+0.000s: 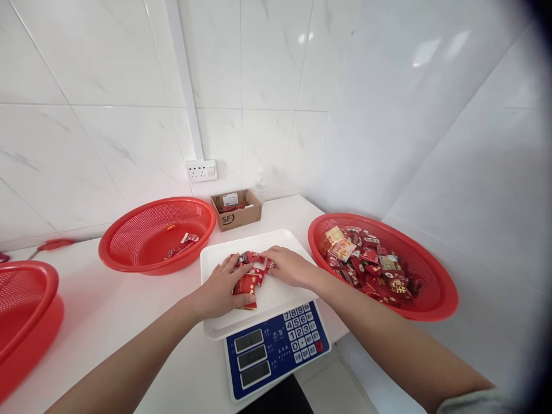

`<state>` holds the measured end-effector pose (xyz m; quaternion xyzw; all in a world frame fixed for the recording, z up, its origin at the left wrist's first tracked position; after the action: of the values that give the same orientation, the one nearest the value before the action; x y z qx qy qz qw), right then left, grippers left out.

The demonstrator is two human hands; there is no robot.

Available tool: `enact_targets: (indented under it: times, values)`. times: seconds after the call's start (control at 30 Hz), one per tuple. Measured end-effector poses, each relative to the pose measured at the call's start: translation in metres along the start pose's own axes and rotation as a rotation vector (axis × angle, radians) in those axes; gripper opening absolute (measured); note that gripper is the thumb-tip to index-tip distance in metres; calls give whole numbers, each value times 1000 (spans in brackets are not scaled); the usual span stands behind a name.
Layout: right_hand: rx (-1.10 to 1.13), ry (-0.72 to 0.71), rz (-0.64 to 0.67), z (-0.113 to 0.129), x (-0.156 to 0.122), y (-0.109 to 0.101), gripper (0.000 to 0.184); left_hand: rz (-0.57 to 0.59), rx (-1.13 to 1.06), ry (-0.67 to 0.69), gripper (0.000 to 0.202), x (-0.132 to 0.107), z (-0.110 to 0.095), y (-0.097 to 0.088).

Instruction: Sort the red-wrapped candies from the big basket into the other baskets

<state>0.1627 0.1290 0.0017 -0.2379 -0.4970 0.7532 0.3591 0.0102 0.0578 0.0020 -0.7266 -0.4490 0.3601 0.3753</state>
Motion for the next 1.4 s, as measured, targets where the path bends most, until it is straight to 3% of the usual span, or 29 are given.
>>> enact_targets:
  times: [0.1, 0.3, 0.47, 0.8, 0.97, 1.1, 1.23, 1.4]
  values:
    - [11, -19, 5, 2, 3, -2, 41, 9, -20, -19, 77, 1, -4, 2]
    - [25, -45, 9, 4, 8, -4, 40, -113, 30, -56, 71, 12, -9, 13]
    - [18, -82, 25, 3, 11, -2, 41, -111, 115, -42, 67, 18, -8, 19]
    - [38, -46, 19, 5, -5, 0, 41, -96, 7, 3, 65, 24, -7, 11]
    - [116, -38, 101, 2, -15, -6, 48, -16, -70, 9, 77, 20, 2, -1]
    - [163, -9, 141, -3, -19, -12, 52, -12, -9, -6, 76, 14, 5, -7]
    - [202, 2, 108, -3, -21, -14, 50, -28, 77, 30, 62, 9, -1, 2]
    - [238, -130, 103, 12, -23, -7, 47, 3, 124, 74, 55, 5, -5, 16]
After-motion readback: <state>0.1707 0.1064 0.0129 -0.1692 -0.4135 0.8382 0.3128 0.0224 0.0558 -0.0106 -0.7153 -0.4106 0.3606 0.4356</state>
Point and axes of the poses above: each hand's wrist, its own x-axis towards the middle knuckle, its own y-axis out of the palm, z = x × y, the point moved 5 cm from there along x, towards the middle knuckle, and after that the axes turned 1 degree about y, right-handed, at the moved point
